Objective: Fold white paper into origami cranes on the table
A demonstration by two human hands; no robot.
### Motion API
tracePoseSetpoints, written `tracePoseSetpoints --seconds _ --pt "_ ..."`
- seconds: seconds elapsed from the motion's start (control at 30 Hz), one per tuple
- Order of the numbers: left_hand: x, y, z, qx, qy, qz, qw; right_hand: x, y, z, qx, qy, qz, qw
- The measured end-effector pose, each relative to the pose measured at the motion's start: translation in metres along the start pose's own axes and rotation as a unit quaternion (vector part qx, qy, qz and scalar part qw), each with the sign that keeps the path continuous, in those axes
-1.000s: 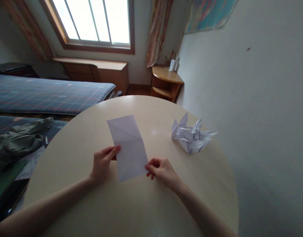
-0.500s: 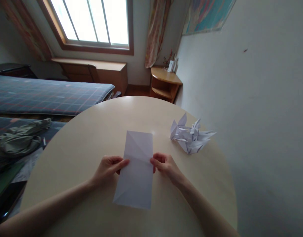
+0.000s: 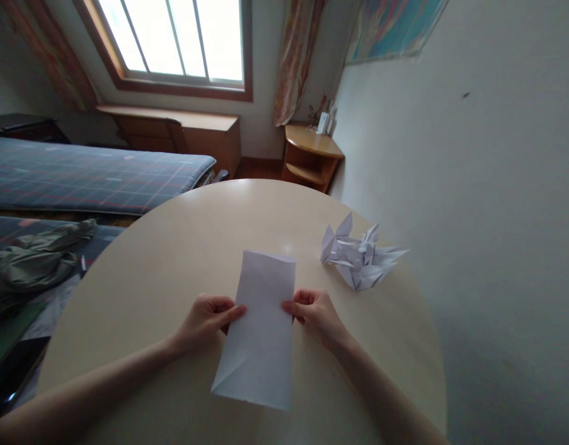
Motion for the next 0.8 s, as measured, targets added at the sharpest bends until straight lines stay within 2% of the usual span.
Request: tracePoseSetpoints --seconds 0.1,0.3,0.53,0.7,0.8 --pt "-0.003 0.0 0.0 -0.014 -0.002 -0.01 1.0 -0.003 0.001 0.0 -0.021 0.009 -0.011 1.0" --pt "-0.003 -0.002 0.001 -0.031 -0.002 -0.012 0.999 0.002 0.005 -0.004 0.046 0.027 0.015 0.998" --pt "-0.006 0.0 -0.001 -0.063 0.01 -0.004 0.998 -0.002 0.007 -0.002 0.011 0.033 0.006 0.999" --pt "-0.007 0.001 -0.002 -0.078 0.017 -0.009 0.997 -0.003 0.01 -0.004 0.066 0.046 0.011 0.997" --pt "-0.006 0.001 -0.003 -0.079 0.02 -0.008 0.997 -0.003 0.011 -0.004 0.06 0.046 0.012 0.997"
Point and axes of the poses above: each hand's wrist, its own z-axis away from the middle knuckle, its own y-axis out of the back of the hand, x = y × z, the point moved 1 cm from there along -z, towards the middle knuckle, and after that the axes turned 3 degrees about -x, right-handed, at the moved point
